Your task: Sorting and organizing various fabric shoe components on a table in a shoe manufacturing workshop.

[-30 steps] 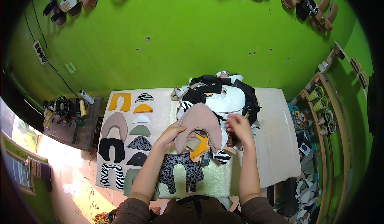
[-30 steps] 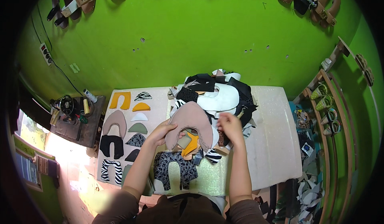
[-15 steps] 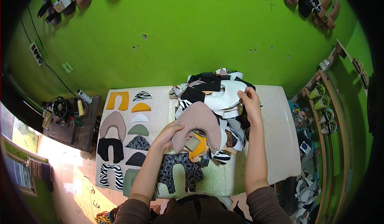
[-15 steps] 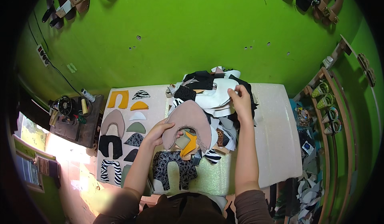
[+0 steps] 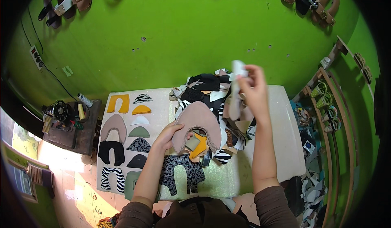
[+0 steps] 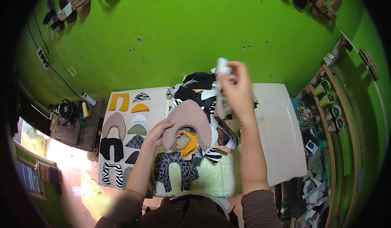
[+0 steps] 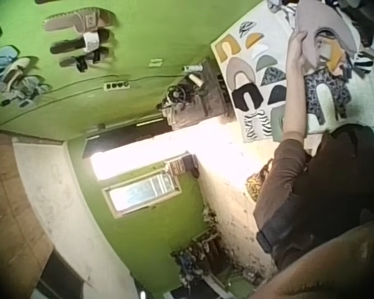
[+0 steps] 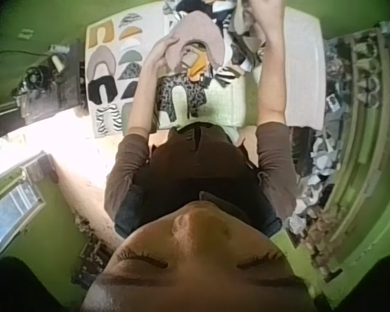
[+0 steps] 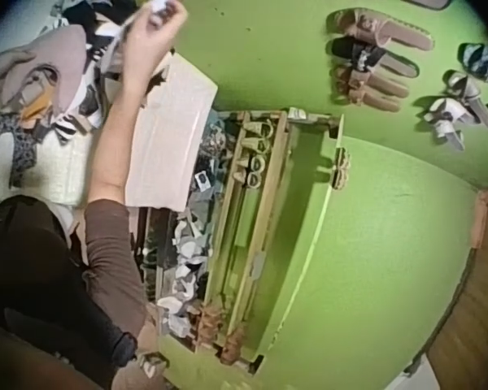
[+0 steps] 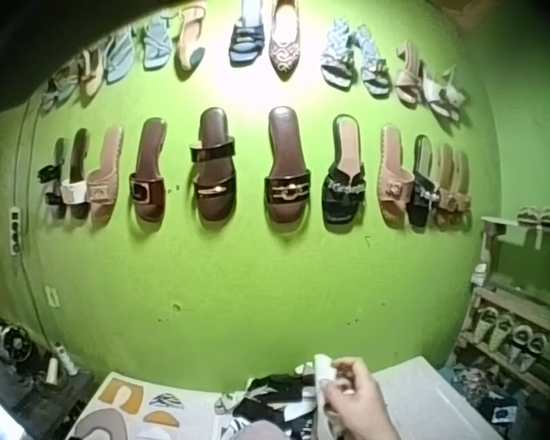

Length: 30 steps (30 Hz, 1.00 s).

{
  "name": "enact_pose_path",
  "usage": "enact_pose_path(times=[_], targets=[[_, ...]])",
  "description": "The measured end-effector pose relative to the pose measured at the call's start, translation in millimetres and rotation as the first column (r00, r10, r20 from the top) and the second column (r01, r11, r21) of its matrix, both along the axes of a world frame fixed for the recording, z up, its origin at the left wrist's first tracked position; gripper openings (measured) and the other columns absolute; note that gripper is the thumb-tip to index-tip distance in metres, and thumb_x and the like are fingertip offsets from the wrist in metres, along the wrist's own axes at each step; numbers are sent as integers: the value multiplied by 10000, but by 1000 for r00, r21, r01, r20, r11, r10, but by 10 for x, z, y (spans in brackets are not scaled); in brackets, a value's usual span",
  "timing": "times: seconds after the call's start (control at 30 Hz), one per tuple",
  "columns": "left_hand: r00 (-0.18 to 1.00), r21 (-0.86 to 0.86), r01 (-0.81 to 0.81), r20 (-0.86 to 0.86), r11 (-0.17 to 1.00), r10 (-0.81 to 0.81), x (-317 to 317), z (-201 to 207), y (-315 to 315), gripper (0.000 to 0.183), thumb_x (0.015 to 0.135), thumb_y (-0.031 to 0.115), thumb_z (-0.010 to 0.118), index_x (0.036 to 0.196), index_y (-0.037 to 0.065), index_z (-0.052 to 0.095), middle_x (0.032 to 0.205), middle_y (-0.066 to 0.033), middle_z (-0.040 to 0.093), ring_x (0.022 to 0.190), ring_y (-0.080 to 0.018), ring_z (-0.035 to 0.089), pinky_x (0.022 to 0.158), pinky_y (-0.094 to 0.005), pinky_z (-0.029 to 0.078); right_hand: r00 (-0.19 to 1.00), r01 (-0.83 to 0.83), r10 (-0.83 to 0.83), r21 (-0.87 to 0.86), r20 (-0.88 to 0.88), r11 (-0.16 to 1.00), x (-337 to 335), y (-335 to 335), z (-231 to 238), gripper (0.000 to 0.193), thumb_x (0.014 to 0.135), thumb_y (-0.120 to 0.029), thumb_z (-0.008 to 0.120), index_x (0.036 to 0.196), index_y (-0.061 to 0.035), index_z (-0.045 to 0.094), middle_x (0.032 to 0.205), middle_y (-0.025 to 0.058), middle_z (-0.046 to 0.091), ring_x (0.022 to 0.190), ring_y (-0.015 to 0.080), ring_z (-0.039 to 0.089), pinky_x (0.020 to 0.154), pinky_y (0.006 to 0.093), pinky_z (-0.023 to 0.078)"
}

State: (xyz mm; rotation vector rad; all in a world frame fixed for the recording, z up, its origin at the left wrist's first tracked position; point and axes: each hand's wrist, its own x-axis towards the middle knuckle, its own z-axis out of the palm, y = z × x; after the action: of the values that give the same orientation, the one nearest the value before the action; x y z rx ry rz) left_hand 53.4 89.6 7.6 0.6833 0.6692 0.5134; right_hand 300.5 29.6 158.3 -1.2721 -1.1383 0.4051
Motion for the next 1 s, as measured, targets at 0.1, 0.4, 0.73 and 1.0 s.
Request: enact_pose_path(times=[0.1, 0.4, 0.73, 1.0], targets=[[1000, -1, -8, 21, 1000, 8, -9, 20, -32, 389, 895, 87, 450, 1256, -14, 343, 1060, -197, 546, 872, -283, 620, 728, -341, 551, 936, -329, 295, -181, -192, 927, -71, 111, -249, 396, 876, -182, 544, 1211, -8, 422, 995, 110, 570, 845, 146, 569, 720, 261, 486], [1000, 14, 20, -9, 1000, -19, -36, 89, -63, 451, 909, 82, 406, 1325, -3, 254, 1072, -214, 525, 878, -265, 617, 710, -315, 547, 927, 44, 84, -328, 365, 944, 370, 258, -985, 283, 839, -112, 534, 1099, 1, 531, 1014, 157, 597, 897, 225, 599, 774, 308, 465], [998, 6, -55, 7, 998, 55, -22, 60, -97, 329, 905, 144, 450, 1193, -5, 400, 975, -188, 587, 842, -260, 625, 711, -340, 546, 689, 234, 254, -540, 679, 809, 305, 567, -856, 483, 752, -278, 614, 1157, -29, 531, 1119, 172, 565, 1072, 336, 490, 944, 440, 357], [994, -138, 13, 112, 990, 3, -59, -135, -148, 464, 955, 369, 338, 1246, 14, 401, 1048, -184, 564, 892, -252, 609, 738, -333, 528, 669, 151, 271, -484, 692, 862, 342, 732, -1072, 600, 717, -346, 644, 1208, -36, 494, 1170, 194, 501, 1092, 348, 469, 955, 456, 341]])
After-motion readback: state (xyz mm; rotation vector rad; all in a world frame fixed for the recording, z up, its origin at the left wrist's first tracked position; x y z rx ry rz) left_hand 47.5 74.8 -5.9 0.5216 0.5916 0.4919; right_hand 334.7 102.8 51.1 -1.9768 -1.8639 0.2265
